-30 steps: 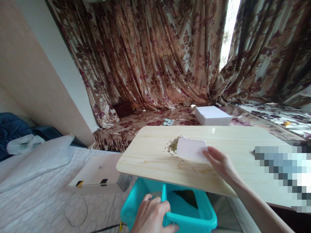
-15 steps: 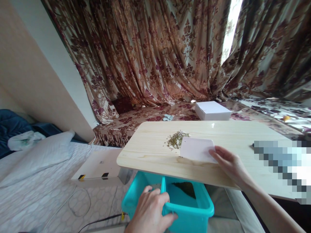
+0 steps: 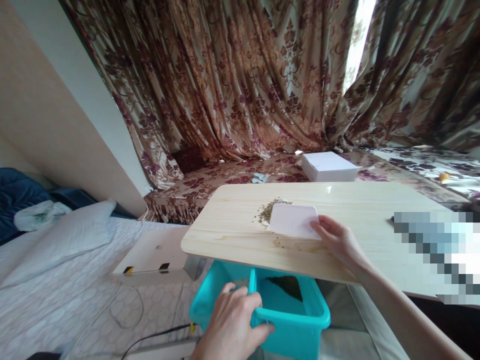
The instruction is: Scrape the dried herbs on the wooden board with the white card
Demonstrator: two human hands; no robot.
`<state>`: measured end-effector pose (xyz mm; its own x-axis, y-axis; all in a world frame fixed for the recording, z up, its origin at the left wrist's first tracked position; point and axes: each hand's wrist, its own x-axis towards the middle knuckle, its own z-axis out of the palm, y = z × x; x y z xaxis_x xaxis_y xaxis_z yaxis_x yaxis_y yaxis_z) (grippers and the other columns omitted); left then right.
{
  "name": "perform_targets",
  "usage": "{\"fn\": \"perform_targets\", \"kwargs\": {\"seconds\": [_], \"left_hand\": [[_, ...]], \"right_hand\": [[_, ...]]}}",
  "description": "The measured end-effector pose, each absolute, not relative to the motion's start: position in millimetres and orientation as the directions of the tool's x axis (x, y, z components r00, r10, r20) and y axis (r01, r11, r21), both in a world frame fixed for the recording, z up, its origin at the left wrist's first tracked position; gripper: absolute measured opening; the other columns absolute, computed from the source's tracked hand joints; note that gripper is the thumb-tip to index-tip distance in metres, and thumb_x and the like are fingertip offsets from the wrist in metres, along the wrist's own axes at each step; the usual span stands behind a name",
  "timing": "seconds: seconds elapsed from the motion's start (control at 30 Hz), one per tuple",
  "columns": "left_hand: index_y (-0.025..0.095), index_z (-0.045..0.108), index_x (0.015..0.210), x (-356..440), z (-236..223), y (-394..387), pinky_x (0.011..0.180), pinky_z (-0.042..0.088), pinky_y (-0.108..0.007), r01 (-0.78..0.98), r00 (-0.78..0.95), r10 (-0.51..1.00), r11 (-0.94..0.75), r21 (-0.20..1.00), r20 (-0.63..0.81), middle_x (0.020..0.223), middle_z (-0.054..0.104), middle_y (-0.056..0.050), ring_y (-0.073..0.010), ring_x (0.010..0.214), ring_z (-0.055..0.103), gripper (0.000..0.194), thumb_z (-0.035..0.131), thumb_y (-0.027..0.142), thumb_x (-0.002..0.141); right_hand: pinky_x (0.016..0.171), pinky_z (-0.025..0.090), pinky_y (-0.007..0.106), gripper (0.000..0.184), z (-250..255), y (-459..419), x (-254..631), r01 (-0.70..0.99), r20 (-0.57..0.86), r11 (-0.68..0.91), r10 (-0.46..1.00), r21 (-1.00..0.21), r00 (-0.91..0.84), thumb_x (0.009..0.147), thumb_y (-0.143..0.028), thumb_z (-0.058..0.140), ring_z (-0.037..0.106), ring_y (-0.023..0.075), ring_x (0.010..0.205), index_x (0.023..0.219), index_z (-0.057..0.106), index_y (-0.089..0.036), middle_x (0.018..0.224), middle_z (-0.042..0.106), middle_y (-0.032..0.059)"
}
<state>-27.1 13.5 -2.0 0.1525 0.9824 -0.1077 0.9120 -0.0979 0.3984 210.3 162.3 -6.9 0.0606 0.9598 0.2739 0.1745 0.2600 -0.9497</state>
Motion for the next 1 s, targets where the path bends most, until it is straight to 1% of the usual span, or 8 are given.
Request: {"fn": "perform_targets", "kwargs": {"seconds": [0.23, 0.4, 0.47, 0.57, 0.67, 0.77, 0.9, 1.0], "left_hand": [[0.022, 0.057, 0.067, -27, -5, 15, 0.087, 0.033, -0.034, 0.912, 0.152, 0.985, -0.110, 0.394, -0.076, 0.075, 0.055, 0.001, -0.0218, 0.086, 0.052, 0.017, 0.067, 0.035, 0.072], [0.021, 0.056, 0.067, -28, -3, 14, 0.088, 0.033, -0.035, 0.910, 0.152, 0.986, -0.115, 0.398, -0.063, 0.075, 0.055, 0.002, -0.0218, 0.087, 0.052, 0.018, 0.068, 0.034, 0.071], [0.021, 0.056, 0.067, -28, -1, 14, 0.087, 0.034, -0.035, 0.912, 0.153, 0.986, -0.116, 0.393, -0.064, 0.074, 0.055, 0.002, -0.0218, 0.086, 0.052, 0.019, 0.069, 0.035, 0.071], [0.021, 0.057, 0.068, -24, 0, 13, 0.092, 0.033, -0.036, 0.911, 0.168, 0.983, -0.128, 0.393, -0.070, 0.075, 0.055, 0.001, -0.0221, 0.090, 0.052, 0.019, 0.068, 0.035, 0.073], [0.022, 0.062, 0.079, -9, -3, 13, 0.103, 0.023, -0.041, 0.898, 0.235, 0.967, -0.178, 0.403, -0.097, 0.085, 0.058, 0.000, -0.0225, 0.097, 0.052, 0.019, 0.068, 0.039, 0.074], [0.023, 0.064, 0.086, 15, -5, 16, 0.107, 0.017, -0.042, 0.870, 0.385, 0.908, -0.298, 0.393, -0.164, 0.091, 0.058, -0.001, -0.0229, 0.102, 0.051, 0.023, 0.068, 0.043, 0.074], [0.023, 0.064, 0.096, 44, 0, 22, 0.107, 0.018, -0.044, 0.839, 0.489, 0.845, -0.387, 0.381, -0.218, 0.096, 0.058, -0.003, -0.0240, 0.105, 0.050, 0.033, 0.061, 0.051, 0.078], [0.022, 0.065, 0.096, 52, 5, 25, 0.106, 0.020, -0.042, 0.852, 0.491, 0.836, -0.401, 0.336, -0.247, 0.095, 0.059, -0.004, -0.0236, 0.102, 0.052, 0.033, 0.061, 0.050, 0.078]], "right_hand": [[0.057, 0.051, 0.026, 0.038, -5, 143, 215, 0.161, 0.213, 0.221, 0.975, -0.962, -0.067, 0.061, -0.057, 0.069, 0.063, 0.0201, 0.065, 0.071, 0.067, -0.020, 0.069, 0.071, 0.0033], [0.056, 0.050, 0.024, 0.034, -12, 128, 221, 0.176, 0.158, 0.194, 0.967, -0.965, -0.201, 0.069, -0.052, 0.066, 0.063, 0.0187, 0.066, 0.079, 0.067, -0.019, 0.074, 0.071, 0.0037], [0.059, 0.051, 0.025, 0.033, -13, 123, 225, 0.174, 0.147, 0.185, 0.966, -0.967, -0.214, 0.070, -0.050, 0.066, 0.064, 0.0195, 0.069, 0.082, 0.068, -0.019, 0.077, 0.072, 0.0042], [0.062, 0.052, 0.026, 0.034, -9, 121, 237, 0.158, 0.176, 0.188, 0.980, -0.969, -0.090, 0.063, -0.051, 0.071, 0.065, 0.0206, 0.071, 0.078, 0.069, -0.021, 0.077, 0.072, 0.0042], [0.059, 0.053, 0.028, 0.035, -2, 127, 254, 0.154, 0.215, 0.193, 0.967, -0.969, 0.140, 0.054, -0.052, 0.076, 0.065, 0.0212, 0.067, 0.072, 0.069, -0.023, 0.074, 0.072, 0.0043], [0.061, 0.054, 0.030, 0.032, 3, 135, 272, 0.189, 0.258, 0.210, 0.926, -0.959, 0.277, 0.055, -0.051, 0.074, 0.066, 0.0218, 0.068, 0.073, 0.069, -0.025, 0.076, 0.073, 0.0039], [0.067, 0.055, 0.035, 0.030, 4, 145, 283, 0.265, 0.317, 0.244, 0.905, -0.933, 0.283, 0.057, -0.048, 0.071, 0.068, 0.0246, 0.074, 0.075, 0.068, -0.024, 0.077, 0.073, 0.0041], [0.071, 0.056, 0.036, 0.026, 3, 151, 279, 0.270, 0.350, 0.284, 0.905, -0.920, 0.241, 0.061, -0.047, 0.068, 0.069, 0.0250, 0.075, 0.072, 0.066, -0.024, 0.075, 0.074, 0.0042]]}}
